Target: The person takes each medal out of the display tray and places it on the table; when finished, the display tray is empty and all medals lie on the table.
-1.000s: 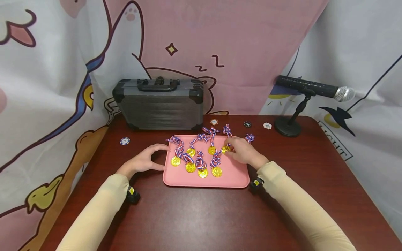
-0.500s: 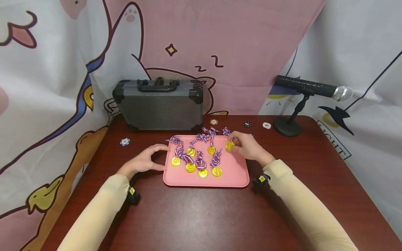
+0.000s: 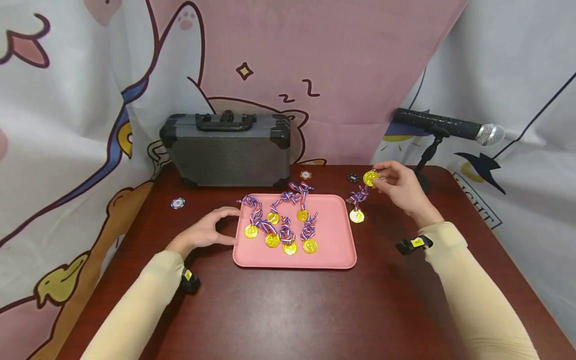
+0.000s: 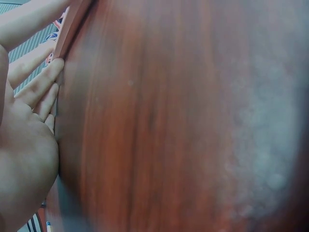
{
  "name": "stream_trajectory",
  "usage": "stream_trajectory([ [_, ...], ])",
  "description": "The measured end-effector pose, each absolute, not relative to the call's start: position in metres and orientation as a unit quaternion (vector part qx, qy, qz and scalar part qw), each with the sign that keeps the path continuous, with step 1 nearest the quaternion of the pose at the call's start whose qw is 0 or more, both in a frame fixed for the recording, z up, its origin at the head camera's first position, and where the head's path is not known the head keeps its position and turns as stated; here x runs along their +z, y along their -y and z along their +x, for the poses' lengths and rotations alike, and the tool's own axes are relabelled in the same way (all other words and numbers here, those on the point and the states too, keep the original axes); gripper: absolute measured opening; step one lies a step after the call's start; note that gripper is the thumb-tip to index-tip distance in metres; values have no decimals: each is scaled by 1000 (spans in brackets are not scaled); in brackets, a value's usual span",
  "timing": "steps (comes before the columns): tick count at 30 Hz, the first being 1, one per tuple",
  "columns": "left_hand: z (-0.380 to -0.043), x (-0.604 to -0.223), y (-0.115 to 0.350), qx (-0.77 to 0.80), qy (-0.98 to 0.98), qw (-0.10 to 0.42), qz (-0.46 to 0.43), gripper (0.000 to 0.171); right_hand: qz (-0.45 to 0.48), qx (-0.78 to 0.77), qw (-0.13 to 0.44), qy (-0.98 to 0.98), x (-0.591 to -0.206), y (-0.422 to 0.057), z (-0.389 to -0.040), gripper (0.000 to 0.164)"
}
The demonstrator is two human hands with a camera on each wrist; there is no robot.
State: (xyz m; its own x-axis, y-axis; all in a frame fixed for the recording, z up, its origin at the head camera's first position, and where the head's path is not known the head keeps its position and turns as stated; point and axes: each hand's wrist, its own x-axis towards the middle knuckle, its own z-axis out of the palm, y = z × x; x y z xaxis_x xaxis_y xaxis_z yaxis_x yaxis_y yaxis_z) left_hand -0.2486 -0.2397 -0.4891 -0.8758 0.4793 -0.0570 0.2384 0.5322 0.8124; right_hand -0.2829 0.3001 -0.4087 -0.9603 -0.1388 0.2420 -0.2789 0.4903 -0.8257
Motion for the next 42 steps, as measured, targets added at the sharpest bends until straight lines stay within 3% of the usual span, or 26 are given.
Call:
stream_trajectory([
  [8,-248,-489,240,440,-863,138,207,79,74,485,80,868,-426,-331,-274,41],
  [17,-250,-489,240,440,-863,135,209,79,117,414,4,903,-473,-338,-269,37],
  [21,-249,-489,241,438,-864,131,210,79,135,379,-1,916,-484,-337,-269,33],
  [42,-249,-491,240,442,-860,129,221,77,186,264,21,946,-474,-328,-266,31],
])
